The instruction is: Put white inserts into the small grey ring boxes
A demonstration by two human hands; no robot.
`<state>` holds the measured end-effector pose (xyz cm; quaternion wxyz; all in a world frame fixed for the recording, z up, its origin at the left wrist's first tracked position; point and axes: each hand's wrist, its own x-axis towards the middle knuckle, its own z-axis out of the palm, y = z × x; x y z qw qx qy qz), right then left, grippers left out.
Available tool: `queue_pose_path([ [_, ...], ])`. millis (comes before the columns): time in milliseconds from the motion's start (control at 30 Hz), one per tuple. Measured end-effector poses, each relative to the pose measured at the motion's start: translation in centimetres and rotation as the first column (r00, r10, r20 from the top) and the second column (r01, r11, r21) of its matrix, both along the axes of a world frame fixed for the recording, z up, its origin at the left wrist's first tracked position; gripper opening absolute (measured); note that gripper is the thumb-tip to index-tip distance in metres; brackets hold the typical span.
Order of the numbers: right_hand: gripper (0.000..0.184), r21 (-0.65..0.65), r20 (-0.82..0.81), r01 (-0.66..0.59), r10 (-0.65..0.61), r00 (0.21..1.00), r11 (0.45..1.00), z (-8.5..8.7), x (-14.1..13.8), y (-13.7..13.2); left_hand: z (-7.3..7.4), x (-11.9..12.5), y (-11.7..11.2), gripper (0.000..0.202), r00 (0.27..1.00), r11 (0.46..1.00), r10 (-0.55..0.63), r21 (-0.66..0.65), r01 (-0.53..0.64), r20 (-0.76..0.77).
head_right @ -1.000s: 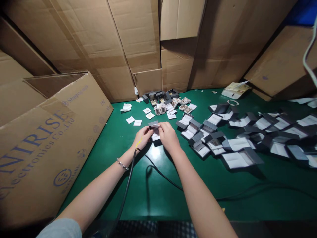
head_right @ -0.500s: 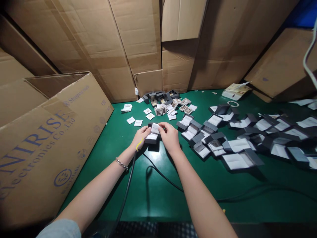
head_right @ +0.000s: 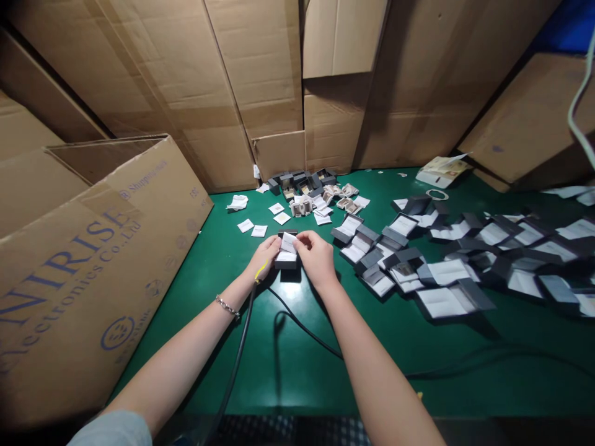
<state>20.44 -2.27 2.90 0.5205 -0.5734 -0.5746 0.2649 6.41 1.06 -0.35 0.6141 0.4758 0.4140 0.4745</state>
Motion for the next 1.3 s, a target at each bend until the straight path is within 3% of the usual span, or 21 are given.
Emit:
queue_pose_path([
  [433,0.022,0.014,-0.05,0.033,-0.032,0.998,0.999,0.1,-0.6,-0.4,1.5,0.0,-0.8,0.036,0.997,0.997,-0.056,0.045,0.059,-0.056],
  [633,0.02,0.113,0.075,0.053,-0.062,0.995,0.992,0.1,-0.7,-0.4,1.4,0.0,-0.8,0.035,0.999,0.999,-0.032,0.033,0.033,-0.03],
  [767,0.033,-0.001,0.035,0.098,-0.098,0.995,0.995,-0.2,-0.7,0.0,1.5,0.2,-1.0,0.031,0.998,0.998,-0.05,0.045,0.053,-0.048],
  [933,0.024,-0.159,-0.085,-0.054,0.041,0.996,0.986,-0.9,-0.7,0.7,1.6,0.3,-1.1,0.028,0.994,0.995,-0.038,0.084,0.047,-0.105],
  [1300,0.015,-0.072,0.014,0.028,-0.027,1.0,0.997,-0.8,-1.0,0.3,1.2,0.3,-1.3,0.025,0.972,0.981,-0.06,0.164,0.099,-0.227],
])
